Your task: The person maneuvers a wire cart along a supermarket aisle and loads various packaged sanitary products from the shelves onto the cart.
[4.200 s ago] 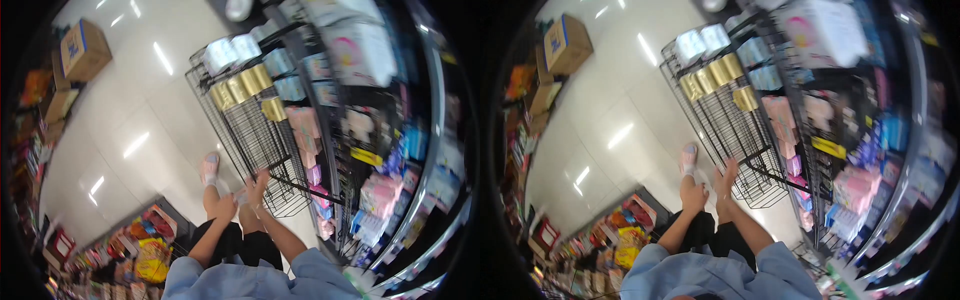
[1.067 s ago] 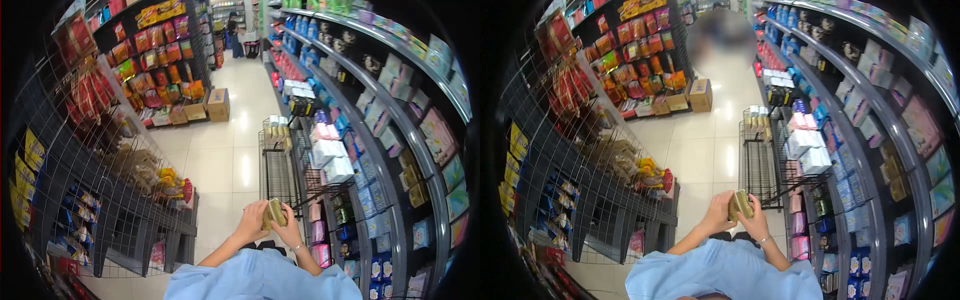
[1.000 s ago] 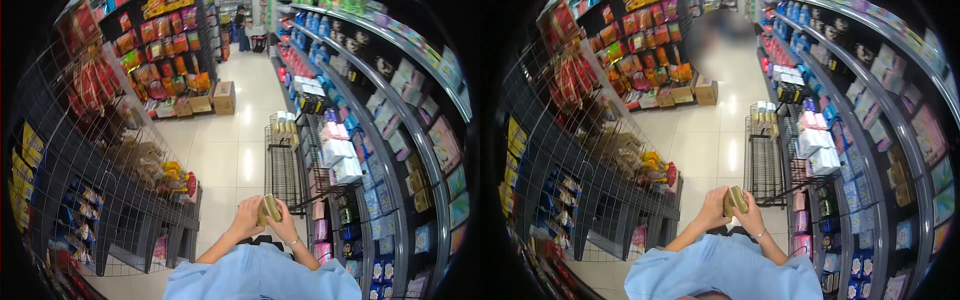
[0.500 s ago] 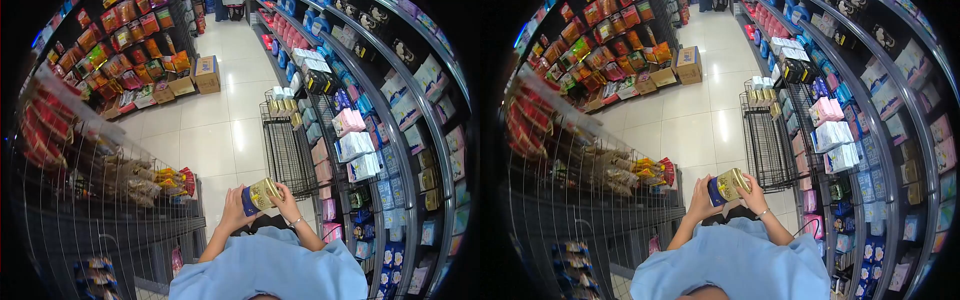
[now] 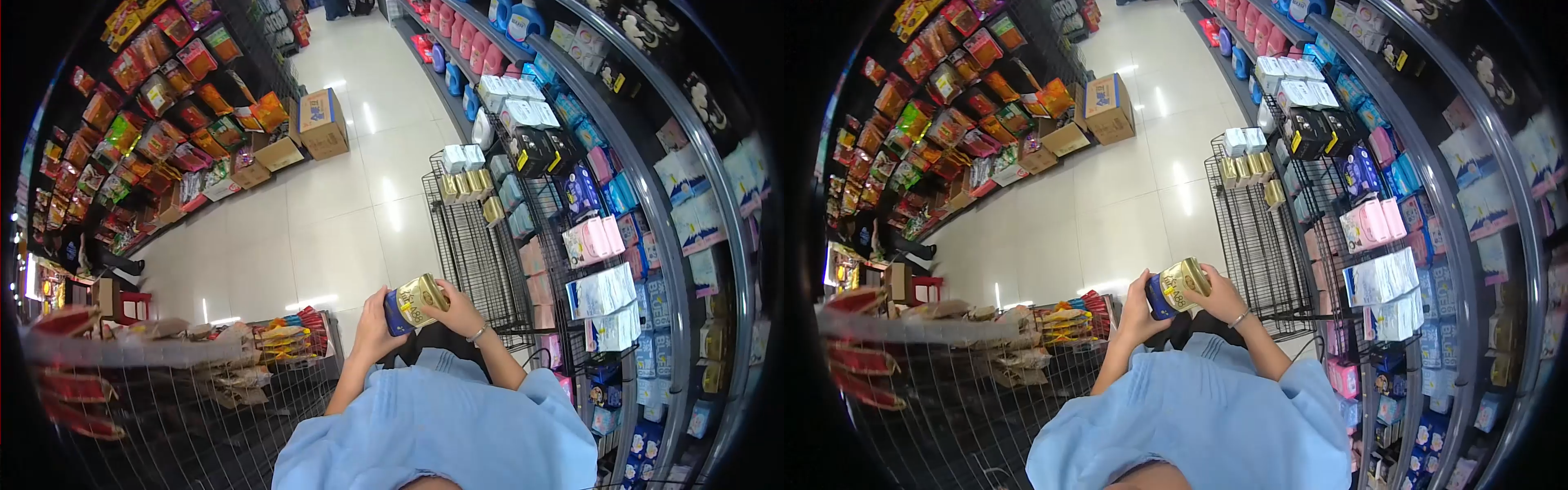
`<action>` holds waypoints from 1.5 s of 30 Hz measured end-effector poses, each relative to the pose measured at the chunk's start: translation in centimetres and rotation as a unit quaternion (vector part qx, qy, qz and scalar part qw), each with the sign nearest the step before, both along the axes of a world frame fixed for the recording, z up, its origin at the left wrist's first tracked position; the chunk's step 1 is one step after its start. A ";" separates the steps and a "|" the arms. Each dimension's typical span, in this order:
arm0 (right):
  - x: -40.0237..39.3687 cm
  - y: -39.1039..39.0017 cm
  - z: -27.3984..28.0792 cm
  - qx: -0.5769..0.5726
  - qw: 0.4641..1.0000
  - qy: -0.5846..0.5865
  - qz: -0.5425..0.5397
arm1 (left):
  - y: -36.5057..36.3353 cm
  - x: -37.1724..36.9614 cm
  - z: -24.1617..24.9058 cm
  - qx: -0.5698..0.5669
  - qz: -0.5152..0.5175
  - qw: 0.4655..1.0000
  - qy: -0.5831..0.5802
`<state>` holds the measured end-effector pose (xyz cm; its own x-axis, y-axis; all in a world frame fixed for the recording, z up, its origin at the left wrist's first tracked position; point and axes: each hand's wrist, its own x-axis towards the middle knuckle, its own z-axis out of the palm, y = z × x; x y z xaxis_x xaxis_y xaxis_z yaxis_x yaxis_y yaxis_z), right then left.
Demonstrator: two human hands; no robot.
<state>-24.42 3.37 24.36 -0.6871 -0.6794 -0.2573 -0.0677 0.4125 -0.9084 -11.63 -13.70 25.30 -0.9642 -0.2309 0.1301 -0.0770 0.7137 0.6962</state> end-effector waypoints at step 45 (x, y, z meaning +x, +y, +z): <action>-36.9 -1.5 -38.5 0.373 0.859 0.248 -0.248 | -10.9 -22.2 -25.6 0.053 -0.029 0.866 -0.496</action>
